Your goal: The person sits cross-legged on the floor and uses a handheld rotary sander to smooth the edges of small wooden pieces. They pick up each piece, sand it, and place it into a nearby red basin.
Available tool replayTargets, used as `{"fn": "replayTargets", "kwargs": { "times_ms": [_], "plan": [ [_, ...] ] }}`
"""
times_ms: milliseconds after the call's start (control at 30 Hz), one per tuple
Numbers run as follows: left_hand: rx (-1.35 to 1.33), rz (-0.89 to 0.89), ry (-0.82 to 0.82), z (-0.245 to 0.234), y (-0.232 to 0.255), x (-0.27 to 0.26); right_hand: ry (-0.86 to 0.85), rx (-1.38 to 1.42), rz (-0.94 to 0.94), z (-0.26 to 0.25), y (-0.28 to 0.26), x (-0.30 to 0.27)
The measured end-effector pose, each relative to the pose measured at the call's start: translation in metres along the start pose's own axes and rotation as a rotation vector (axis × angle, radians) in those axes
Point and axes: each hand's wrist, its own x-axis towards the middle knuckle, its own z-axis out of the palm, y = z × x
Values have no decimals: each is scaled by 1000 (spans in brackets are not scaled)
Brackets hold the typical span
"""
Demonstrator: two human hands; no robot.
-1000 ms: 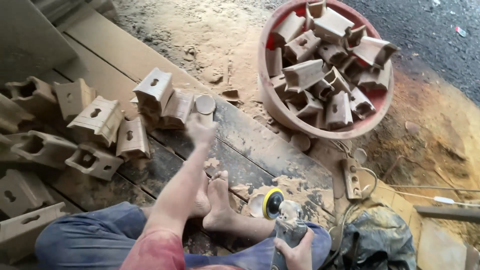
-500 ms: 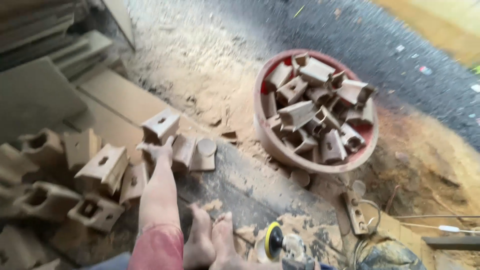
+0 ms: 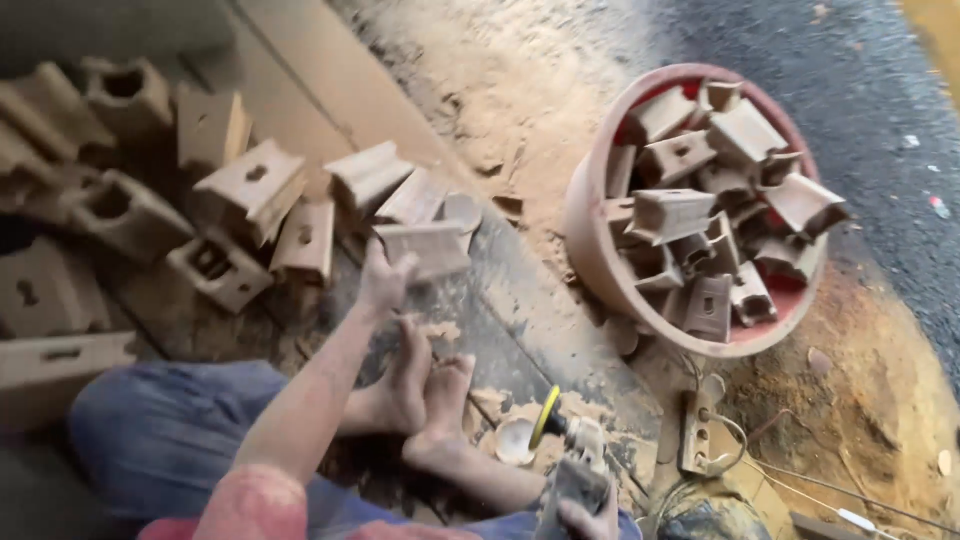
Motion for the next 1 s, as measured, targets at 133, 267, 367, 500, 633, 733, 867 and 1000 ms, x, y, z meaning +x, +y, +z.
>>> {"fn": "replayTargets", "kwargs": {
  "times_ms": [133, 267, 367, 500, 633, 733, 867, 1000],
  "plan": [
    [113, -93, -234, -14, -7, -98, -46, -174, -99, 28, -1, 51],
    [475, -91, -428, -14, -84, -118, 76, -310, 49, 147, -101, 26],
    [630, -81, -549, -19, -82, -135, 113, -645, 86, 171, -114, 26],
    [617, 25, -593, -27, -75, -136, 68, -589, 190, 175, -98, 37],
    [724, 19, -663, -33, -56, -140, 40, -646, 182, 194, -98, 42],
    [803, -38, -691, -29, -71, -138, 14, -822, 243, 209, -108, 45],
    [720, -38, -753, -35, -65, -136, 19, -843, 189, 205, -93, 54],
    [768, -59, -746, -36, -100, -122, -90, -858, 237, 211, -88, 60]
  ]
}}
